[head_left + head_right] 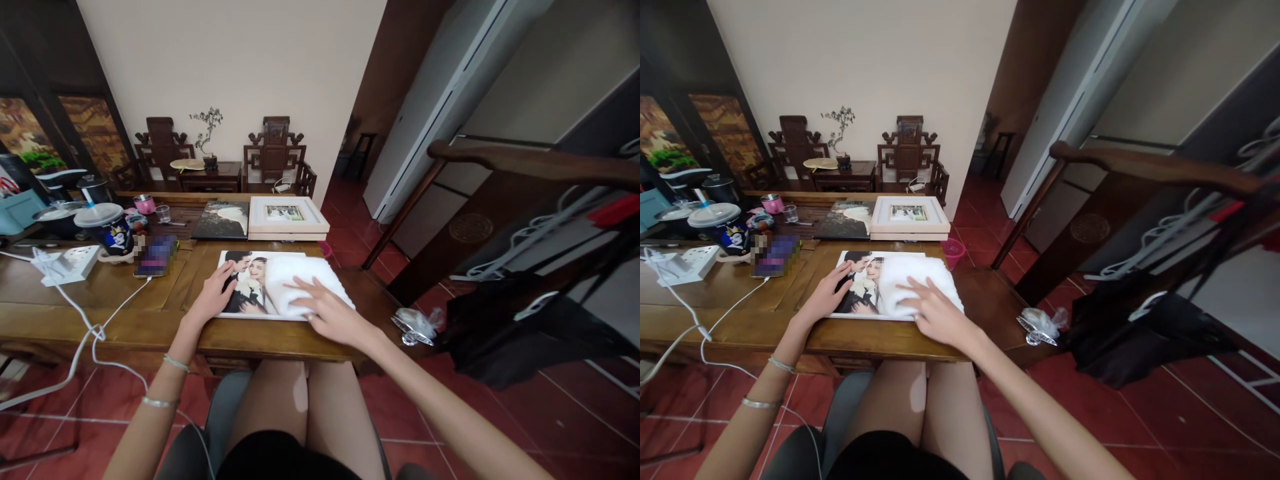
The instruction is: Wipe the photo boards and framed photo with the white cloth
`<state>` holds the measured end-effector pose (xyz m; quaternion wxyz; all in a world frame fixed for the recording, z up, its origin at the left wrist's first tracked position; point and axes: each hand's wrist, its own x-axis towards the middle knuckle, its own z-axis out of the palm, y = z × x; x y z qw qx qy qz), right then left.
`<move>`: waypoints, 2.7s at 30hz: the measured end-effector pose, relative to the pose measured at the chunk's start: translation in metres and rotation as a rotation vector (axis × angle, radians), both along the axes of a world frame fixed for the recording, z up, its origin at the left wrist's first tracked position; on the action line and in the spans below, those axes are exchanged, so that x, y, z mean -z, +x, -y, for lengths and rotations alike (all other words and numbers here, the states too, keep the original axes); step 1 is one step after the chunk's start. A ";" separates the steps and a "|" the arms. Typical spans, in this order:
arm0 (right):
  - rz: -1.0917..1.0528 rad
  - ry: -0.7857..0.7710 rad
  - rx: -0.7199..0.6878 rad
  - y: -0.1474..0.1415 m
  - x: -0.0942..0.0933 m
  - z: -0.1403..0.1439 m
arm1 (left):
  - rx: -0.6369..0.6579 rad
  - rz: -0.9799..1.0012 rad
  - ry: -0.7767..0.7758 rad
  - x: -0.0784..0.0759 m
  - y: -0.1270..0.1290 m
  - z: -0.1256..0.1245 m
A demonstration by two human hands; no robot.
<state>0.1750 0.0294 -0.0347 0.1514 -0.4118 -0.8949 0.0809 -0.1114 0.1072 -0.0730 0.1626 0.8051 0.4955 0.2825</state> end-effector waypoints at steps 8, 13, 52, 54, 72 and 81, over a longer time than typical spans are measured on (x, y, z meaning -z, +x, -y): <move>0.095 0.102 0.102 -0.014 0.001 -0.091 | 0.002 -0.001 0.008 -0.003 -0.001 0.001; 0.109 0.114 0.041 -0.010 0.003 -0.053 | 0.022 0.012 0.033 -0.004 0.000 0.002; 0.027 0.077 -0.066 -0.006 0.004 0.034 | -0.002 0.021 0.030 0.000 0.003 0.003; 0.032 0.052 -0.042 -0.005 0.001 0.009 | 0.001 0.011 0.025 -0.001 0.003 0.003; 0.086 0.036 -0.078 -0.041 -0.007 0.013 | 0.011 0.042 0.055 0.006 0.002 -0.001; 0.072 0.031 -0.088 -0.041 -0.007 -0.017 | 0.034 0.038 0.084 0.010 0.000 -0.004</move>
